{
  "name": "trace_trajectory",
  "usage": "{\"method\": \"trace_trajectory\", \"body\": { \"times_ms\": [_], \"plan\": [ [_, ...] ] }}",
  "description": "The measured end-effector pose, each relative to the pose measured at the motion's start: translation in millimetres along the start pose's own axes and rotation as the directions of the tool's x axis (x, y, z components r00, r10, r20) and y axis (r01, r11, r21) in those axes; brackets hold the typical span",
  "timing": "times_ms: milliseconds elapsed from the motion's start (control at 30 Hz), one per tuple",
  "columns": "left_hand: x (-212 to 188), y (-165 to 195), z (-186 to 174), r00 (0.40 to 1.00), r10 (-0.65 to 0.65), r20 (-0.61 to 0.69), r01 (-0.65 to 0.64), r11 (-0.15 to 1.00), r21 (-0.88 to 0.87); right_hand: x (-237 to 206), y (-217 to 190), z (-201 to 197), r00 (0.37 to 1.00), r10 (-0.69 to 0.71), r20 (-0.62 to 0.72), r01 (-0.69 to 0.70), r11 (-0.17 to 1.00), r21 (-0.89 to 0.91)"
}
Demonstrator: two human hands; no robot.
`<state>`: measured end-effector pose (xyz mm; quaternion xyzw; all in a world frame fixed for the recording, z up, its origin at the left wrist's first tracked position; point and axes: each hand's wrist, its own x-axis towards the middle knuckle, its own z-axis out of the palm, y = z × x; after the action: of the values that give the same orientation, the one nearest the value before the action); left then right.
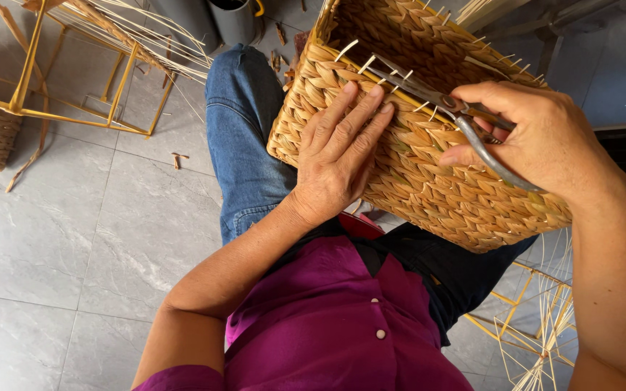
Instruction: The person sits on the floor with a woven water-hyacinth basket on their lap and uses scissors to trim the protruding straw ends sticking out along the basket's rim. They rotate the basket to reach different sides and pull loose trimmed pieces away as they work around the edges.
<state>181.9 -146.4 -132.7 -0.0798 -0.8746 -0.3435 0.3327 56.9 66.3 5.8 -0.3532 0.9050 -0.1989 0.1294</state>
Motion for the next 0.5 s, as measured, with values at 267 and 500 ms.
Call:
{"method": "trace_trajectory", "body": {
  "times_ms": [267,500],
  "plan": [
    [0,-2,-2,1.0,-0.002,0.008,0.002,1.0,-0.017,-2,0,4,0.999,0.054,-0.007,-0.054,0.994,-0.098],
    [0,-2,-2,1.0,-0.01,0.004,0.01,0.999,-0.042,11,2,-2,0.995,0.084,0.062,-0.078,0.992,-0.097]
  ]
}}
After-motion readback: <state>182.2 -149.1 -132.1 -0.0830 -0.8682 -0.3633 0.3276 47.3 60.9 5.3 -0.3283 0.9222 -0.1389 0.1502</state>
